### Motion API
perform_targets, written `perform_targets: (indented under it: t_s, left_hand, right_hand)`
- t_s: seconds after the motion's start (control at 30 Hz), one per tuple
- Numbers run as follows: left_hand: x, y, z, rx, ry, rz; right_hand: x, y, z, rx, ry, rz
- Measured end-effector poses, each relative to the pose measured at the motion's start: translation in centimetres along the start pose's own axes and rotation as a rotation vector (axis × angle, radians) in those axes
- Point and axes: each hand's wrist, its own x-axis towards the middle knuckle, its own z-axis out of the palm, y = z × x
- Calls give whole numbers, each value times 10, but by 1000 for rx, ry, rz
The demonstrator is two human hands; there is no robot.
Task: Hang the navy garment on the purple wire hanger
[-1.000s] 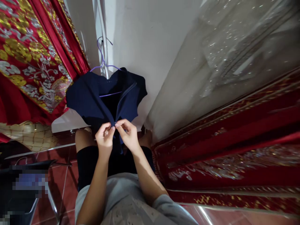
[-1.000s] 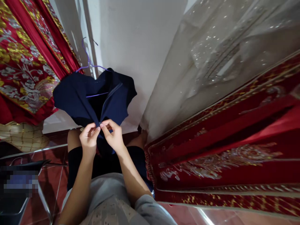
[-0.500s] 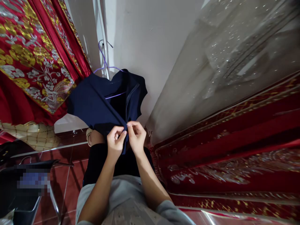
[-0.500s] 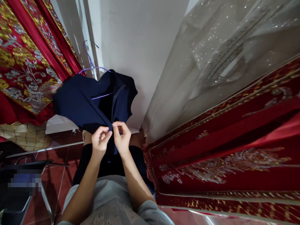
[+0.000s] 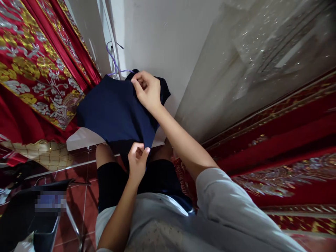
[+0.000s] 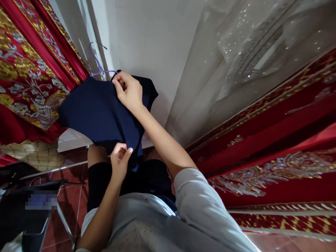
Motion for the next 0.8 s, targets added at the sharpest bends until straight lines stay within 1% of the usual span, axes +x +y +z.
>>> perform_targets:
  t_s: [0.1, 0.17, 0.23, 0.3, 0.33, 0.37, 0.4, 0.47, 0.53, 0.6, 0.67, 0.7, 0.77, 0.8]
  left_hand:
    - [9, -6, -4, 85, -23, 39]
    - [29, -2, -11, 152, -6, 139]
    - [60, 13, -17, 221, 15, 299]
    - [100, 34, -22, 299, 23, 455]
    - [120, 46, -24, 327, 32, 534]
    - [140, 57, -25, 367, 27, 577]
    - [159, 67, -26, 415, 2, 608]
    - [186, 82, -27, 499, -64, 645]
    - [200, 90, -27, 553, -113, 666]
    - [201, 94, -27, 578, -119, 686]
    - [198, 96, -28, 581, -86, 706]
    - [198, 98, -30, 569, -54, 717]
    - [206, 101, -41, 519, 33, 745]
    - [214, 103, -52, 483, 93, 766]
  right_hand:
    - [-6, -9, -7, 105, -44, 81]
    - [-14, -15, -10, 225, -54, 210]
    - [-20, -18, -11, 359, -50, 403]
    - [-22, -19, -10, 491, -50, 602]
    - [-22, -20, -8, 551, -58, 676]
    - [-21, -21, -7, 601, -71, 725]
    - [-20, -21, -5, 636, -84, 746]
    - [-16, -24, -2, 653, -90, 723]
    - [-12, -26, 2, 618, -63, 655]
    - [-10, -27, 9, 575, -38, 598]
    - [-14, -25, 19, 553, -30, 582]
    - [-18, -23, 25, 547, -31, 599]
    - [-32, -16, 36, 519, -47, 674]
    - [-40, -12, 41, 489, -64, 717]
